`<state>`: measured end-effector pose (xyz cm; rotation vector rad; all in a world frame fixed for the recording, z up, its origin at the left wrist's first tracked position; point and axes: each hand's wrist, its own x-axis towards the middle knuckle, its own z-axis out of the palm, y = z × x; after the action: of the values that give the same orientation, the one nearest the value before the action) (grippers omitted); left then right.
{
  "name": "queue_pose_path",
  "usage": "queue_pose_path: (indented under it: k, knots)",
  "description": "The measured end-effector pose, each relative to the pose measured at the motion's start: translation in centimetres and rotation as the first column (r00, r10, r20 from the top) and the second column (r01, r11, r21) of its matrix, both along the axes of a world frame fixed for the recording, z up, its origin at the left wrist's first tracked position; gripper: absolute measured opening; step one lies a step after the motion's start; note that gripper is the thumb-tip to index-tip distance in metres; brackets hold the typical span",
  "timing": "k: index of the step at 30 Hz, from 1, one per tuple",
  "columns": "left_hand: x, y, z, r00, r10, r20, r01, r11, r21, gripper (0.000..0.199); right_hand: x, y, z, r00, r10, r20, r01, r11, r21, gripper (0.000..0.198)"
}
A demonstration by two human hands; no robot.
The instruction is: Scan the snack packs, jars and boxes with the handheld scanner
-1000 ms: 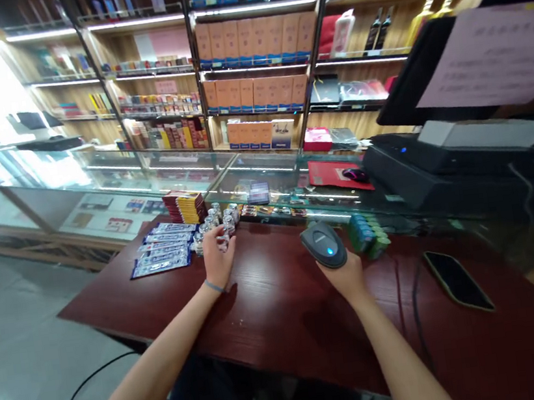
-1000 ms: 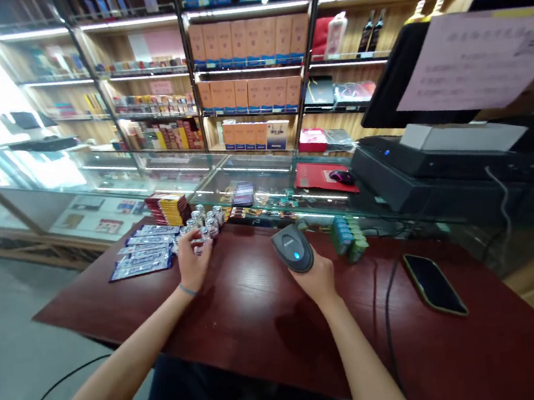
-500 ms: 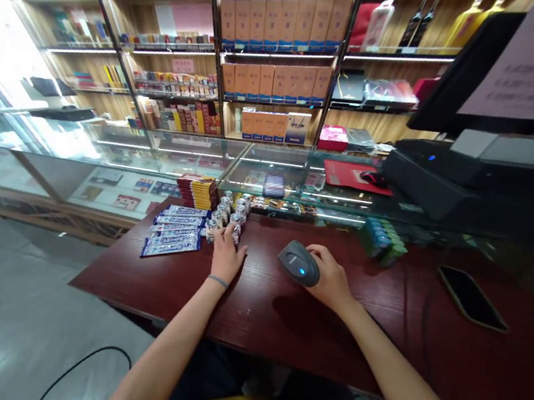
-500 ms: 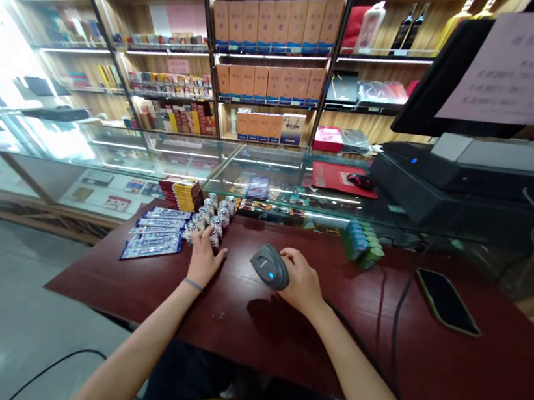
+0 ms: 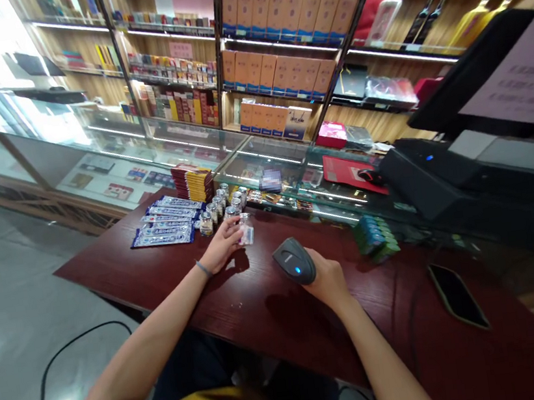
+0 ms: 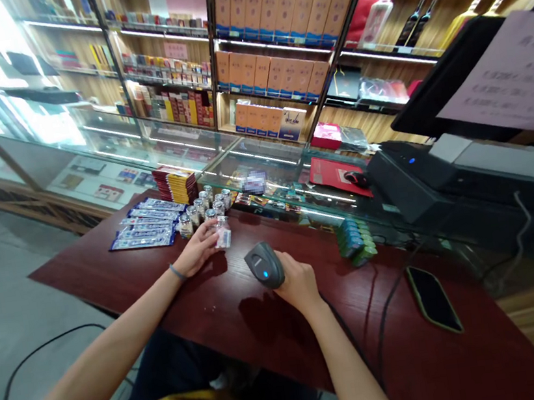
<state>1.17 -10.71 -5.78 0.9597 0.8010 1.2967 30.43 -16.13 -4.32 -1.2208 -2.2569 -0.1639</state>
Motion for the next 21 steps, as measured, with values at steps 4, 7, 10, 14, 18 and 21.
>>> queue_pose_path:
  k: [4, 7, 10, 14, 18, 21]
  knots:
    - [-0.27, -0.22, 0.66, 0.983, -0.078, 0.166, 0.090, 0.994, -0.068, 0.054, 0.10, -0.20, 0.21, 0.998, 0.058, 0.024, -0.058, 0.998, -0.016, 0.050]
    - [-0.49, 0.10, 0.39, 0.982, -0.056, 0.180, 0.070, 0.995, -0.072, 0.052, -0.18, -0.46, 0.37, 0.995, 0.067, 0.067, -0.064, 0.996, -0.058, 0.054]
    - [-0.61, 0.41, 0.01, 0.987, -0.040, 0.153, 0.052, 0.996, -0.077, 0.052, -0.54, -0.70, 0.61, 0.992, 0.074, 0.103, -0.065, 0.993, -0.095, 0.054]
    - [-0.50, 0.51, -0.16, 0.993, -0.009, 0.120, 0.020, 0.996, -0.085, 0.053, -0.71, -0.89, 0.95, 0.983, 0.117, 0.144, -0.101, 0.988, -0.118, 0.033]
    - [-0.35, 0.44, -0.15, 0.991, -0.003, 0.131, 0.016, 0.995, -0.096, 0.053, -0.65, -0.90, 1.03, 0.984, 0.124, 0.131, -0.112, 0.989, -0.094, 0.032]
    - [-0.44, 0.43, -0.14, 0.990, -0.028, 0.136, 0.042, 0.994, -0.101, 0.054, -0.57, -0.80, 0.88, 0.987, 0.117, 0.113, -0.111, 0.992, -0.062, 0.043]
